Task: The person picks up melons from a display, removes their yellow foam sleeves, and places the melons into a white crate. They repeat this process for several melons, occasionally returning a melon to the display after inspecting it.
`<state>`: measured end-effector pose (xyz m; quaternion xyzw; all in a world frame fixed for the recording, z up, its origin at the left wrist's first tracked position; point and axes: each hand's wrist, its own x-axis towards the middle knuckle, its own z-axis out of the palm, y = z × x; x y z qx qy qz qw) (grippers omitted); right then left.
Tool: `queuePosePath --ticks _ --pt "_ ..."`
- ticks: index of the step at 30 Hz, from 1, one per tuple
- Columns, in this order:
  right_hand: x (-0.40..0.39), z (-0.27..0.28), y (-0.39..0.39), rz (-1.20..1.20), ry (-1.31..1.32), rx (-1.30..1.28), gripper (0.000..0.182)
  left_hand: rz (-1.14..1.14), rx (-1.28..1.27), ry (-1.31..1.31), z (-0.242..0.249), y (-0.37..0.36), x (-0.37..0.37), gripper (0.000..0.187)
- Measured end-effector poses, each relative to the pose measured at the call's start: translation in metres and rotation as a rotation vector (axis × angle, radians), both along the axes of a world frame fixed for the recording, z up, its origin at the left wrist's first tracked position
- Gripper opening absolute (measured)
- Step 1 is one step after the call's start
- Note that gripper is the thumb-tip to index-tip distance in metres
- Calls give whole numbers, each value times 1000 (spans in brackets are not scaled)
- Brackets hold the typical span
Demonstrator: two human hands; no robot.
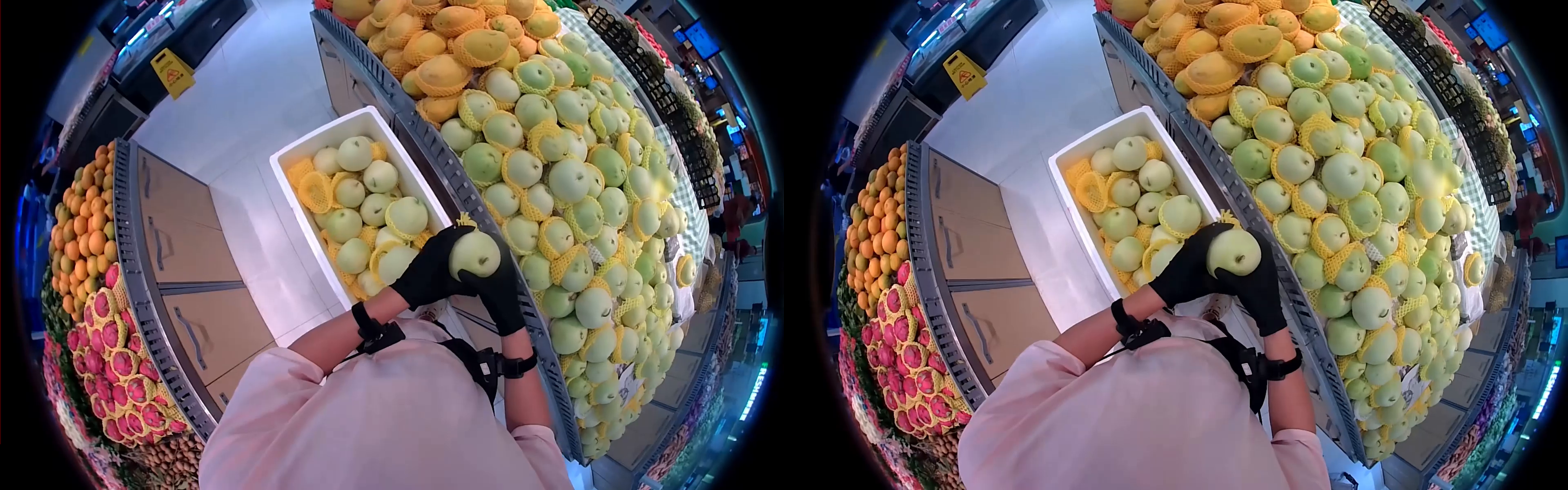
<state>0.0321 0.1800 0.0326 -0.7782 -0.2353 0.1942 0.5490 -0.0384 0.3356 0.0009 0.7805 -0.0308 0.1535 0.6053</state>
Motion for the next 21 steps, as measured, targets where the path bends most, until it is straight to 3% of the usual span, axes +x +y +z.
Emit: queuePosePath --ticks 1,4,5,9,14,21 --pt "-1 0 6 -17 -94 -60 78 140 180 2 7 3 -4 93" --pt "-7 6 21 -2 -59 -125 77 125 179 3 23 6 -12 92" --pt "-11 4 24 14 53 -26 76 135 217 -17 19 2 -16 85" --pt "-14 -23 21 125 24 13 82 148 140 -55 -8 12 -17 75" --pt "-14 -18 13 145 276 65 78 178 71 29 -15 36 -28 86" --pt "-9 -26 -30 37 445 24 62 497 365 209 -81 169 -39 86"
